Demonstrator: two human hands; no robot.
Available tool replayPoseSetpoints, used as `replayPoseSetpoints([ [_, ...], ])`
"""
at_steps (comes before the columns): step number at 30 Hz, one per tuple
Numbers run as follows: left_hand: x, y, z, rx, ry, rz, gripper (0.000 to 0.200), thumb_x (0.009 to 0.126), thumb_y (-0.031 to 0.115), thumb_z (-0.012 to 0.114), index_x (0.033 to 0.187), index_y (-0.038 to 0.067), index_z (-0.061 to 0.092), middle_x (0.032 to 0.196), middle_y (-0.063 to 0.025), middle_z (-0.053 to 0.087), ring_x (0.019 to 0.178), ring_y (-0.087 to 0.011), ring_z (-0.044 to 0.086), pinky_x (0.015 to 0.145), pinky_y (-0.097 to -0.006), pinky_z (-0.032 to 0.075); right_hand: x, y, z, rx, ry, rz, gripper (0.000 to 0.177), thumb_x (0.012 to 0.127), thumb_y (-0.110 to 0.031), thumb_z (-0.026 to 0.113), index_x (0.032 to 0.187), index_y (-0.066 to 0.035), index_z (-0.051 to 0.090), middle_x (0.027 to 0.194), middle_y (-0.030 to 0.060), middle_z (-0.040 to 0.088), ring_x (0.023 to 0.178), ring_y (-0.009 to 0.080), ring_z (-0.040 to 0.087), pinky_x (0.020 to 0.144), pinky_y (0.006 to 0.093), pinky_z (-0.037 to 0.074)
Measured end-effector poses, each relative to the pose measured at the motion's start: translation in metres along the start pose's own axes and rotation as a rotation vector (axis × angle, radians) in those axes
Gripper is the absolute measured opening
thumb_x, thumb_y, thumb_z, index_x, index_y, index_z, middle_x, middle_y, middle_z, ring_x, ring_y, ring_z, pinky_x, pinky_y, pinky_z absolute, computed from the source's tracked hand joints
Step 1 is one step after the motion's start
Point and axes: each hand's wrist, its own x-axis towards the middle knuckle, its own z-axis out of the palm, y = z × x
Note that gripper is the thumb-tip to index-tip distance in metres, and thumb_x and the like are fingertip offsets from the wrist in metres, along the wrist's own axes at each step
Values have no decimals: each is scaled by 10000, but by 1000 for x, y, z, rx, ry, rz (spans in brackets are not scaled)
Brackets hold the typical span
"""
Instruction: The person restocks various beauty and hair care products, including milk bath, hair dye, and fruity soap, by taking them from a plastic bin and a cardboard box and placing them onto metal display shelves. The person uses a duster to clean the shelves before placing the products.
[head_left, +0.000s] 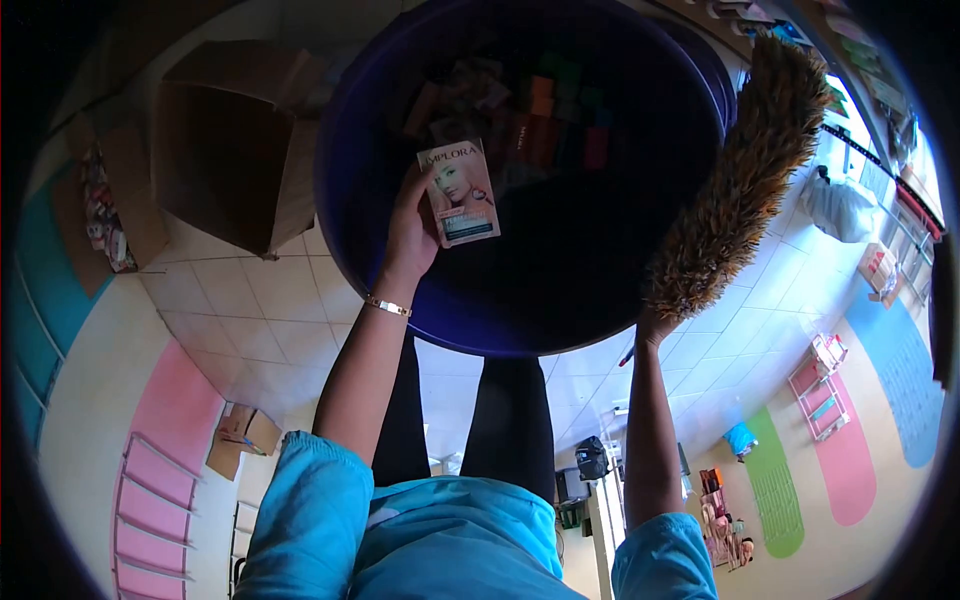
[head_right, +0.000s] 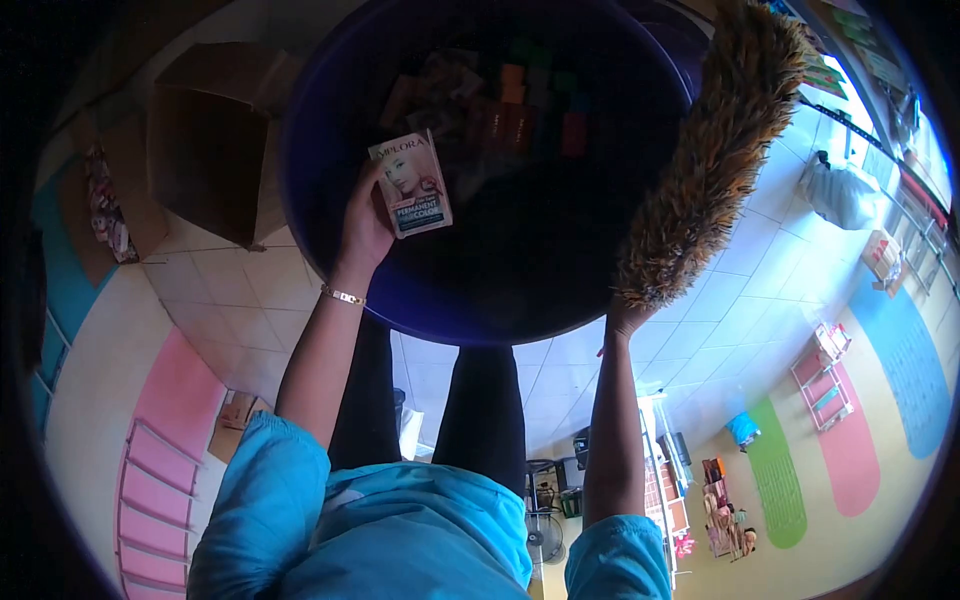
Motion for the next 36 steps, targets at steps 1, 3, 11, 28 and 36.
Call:
replayPoseSetpoints([
  [1,-4,3,-2,-36,5,-29,325,795,188,514,1087,71,433,1010,-65,493,954,-154,494,791,-277,428,1,3,-3,-281,6,-32,811,706,-167,643,1319,-64,122,1353,118,181,1246,270,181,1036,398,109],
  [3,-10,4,-6,-12,-7,-27,340,774,165,513,1088,65,431,1014,-68,491,946,-158,498,794,-280,427,3,3,-4,-303,9,-41,802,699,-172,649,1314,-56,148,1348,121,204,1243,276,195,1033,397,121],
  [11,0,-27,-35,1117,-172,137,397,670,264,636,955,12,525,861,-96,576,782,-158,570,683,-277,453,-1,16,-6,-441,-7,-30,733,713,-174,629,1297,-39,208,1336,132,239,1244,273,196,1032,396,125],
  [28,1,-60,-47,1504,-83,219,336,682,209,651,951,37,546,876,-171,603,841,-312,581,700,-328,462,-4,15,-7,-478,10,-20,527,692,-138,613,1146,-23,372,1153,134,404,1076,285,362,902,370,273],
  [36,-1,-56,-69,1518,71,179,307,650,60,630,939,27,531,880,-154,592,850,-275,582,717,-327,455,-12,19,-6,-493,-2,-38,584,691,-143,618,1188,-24,336,1201,138,370,1125,287,320,939,371,238],
])
